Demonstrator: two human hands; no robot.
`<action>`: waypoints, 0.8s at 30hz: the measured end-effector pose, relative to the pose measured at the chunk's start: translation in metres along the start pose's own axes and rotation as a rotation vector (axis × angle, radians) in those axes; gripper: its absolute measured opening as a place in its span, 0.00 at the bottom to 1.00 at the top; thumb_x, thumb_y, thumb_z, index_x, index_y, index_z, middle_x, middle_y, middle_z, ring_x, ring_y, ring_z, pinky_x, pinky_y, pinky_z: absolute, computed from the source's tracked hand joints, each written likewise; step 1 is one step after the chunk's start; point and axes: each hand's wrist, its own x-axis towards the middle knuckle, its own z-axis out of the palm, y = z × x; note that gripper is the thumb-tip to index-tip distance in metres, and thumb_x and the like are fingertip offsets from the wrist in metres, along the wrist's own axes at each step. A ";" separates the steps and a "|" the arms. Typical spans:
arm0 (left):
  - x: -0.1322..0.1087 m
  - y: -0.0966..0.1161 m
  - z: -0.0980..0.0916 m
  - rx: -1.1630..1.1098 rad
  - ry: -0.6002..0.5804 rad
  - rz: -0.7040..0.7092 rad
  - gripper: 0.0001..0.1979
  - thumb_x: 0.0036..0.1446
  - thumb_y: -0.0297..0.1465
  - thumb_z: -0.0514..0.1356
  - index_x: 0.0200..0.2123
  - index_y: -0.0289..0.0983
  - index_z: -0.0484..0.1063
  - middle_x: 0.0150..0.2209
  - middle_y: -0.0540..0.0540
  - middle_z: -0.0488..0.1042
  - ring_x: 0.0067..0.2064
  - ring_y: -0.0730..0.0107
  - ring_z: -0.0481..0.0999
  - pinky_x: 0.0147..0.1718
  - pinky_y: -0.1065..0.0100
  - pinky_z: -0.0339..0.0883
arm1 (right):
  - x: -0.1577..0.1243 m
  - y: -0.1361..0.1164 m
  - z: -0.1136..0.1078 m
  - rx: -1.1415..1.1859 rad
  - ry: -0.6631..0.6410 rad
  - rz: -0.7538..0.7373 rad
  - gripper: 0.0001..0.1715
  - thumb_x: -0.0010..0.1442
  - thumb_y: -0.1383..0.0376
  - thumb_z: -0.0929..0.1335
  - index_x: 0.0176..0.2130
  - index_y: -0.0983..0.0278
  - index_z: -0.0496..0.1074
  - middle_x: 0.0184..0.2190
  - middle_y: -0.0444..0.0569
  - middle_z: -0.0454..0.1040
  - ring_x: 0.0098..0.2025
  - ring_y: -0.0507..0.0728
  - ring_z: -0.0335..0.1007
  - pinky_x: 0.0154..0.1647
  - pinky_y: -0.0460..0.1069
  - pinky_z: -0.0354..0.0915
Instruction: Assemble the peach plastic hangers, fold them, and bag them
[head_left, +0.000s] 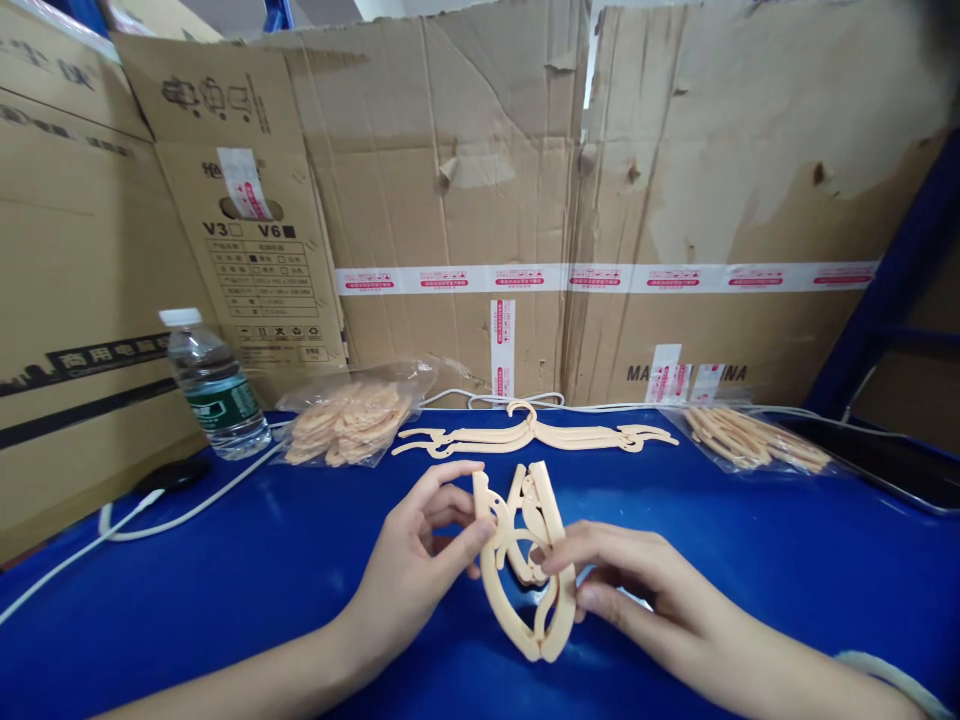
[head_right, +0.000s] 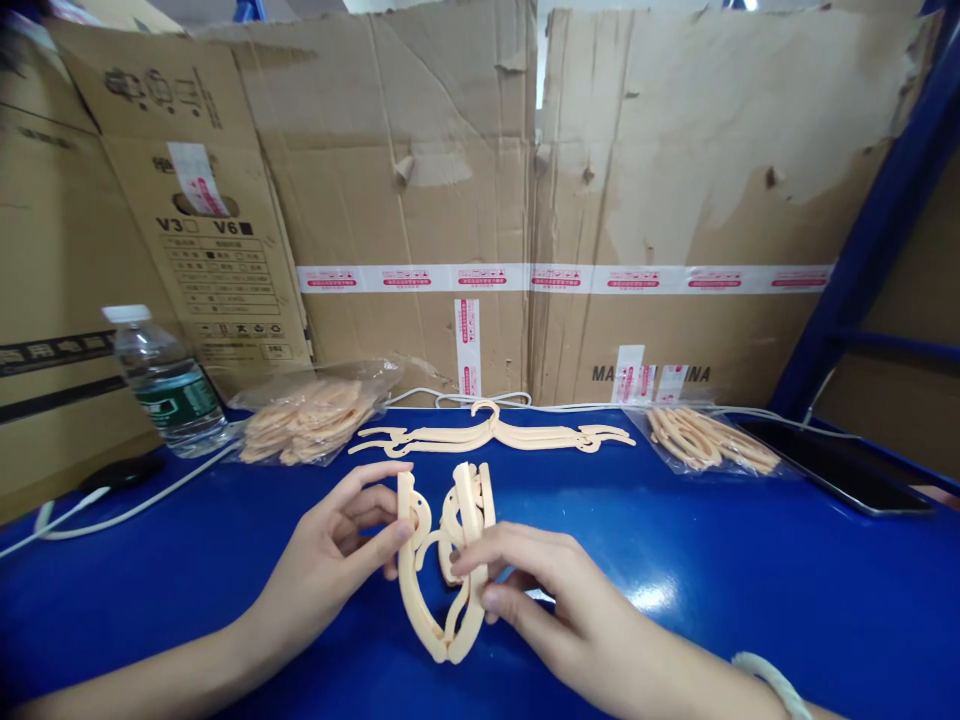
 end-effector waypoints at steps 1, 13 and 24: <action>0.000 0.000 0.000 -0.022 0.003 0.003 0.21 0.54 0.34 0.65 0.49 0.40 0.62 0.31 0.50 0.73 0.30 0.70 0.73 0.23 0.74 0.70 | -0.001 -0.001 -0.001 -0.044 -0.002 -0.027 0.12 0.68 0.64 0.63 0.48 0.58 0.72 0.46 0.50 0.74 0.47 0.57 0.72 0.48 0.51 0.70; -0.009 0.005 0.000 0.006 -0.258 0.106 0.11 0.56 0.28 0.63 0.44 0.39 0.74 0.54 0.41 0.69 0.53 0.55 0.73 0.51 0.59 0.71 | -0.003 0.010 -0.004 -0.136 0.042 -0.023 0.20 0.68 0.65 0.63 0.57 0.53 0.69 0.53 0.50 0.71 0.55 0.58 0.67 0.53 0.52 0.68; -0.005 0.001 -0.002 -0.151 -0.308 0.029 0.19 0.57 0.26 0.62 0.52 0.44 0.70 0.58 0.44 0.67 0.54 0.60 0.73 0.52 0.59 0.70 | -0.007 0.010 -0.014 -0.113 0.066 0.064 0.22 0.66 0.61 0.64 0.59 0.51 0.65 0.63 0.50 0.60 0.63 0.62 0.58 0.54 0.56 0.68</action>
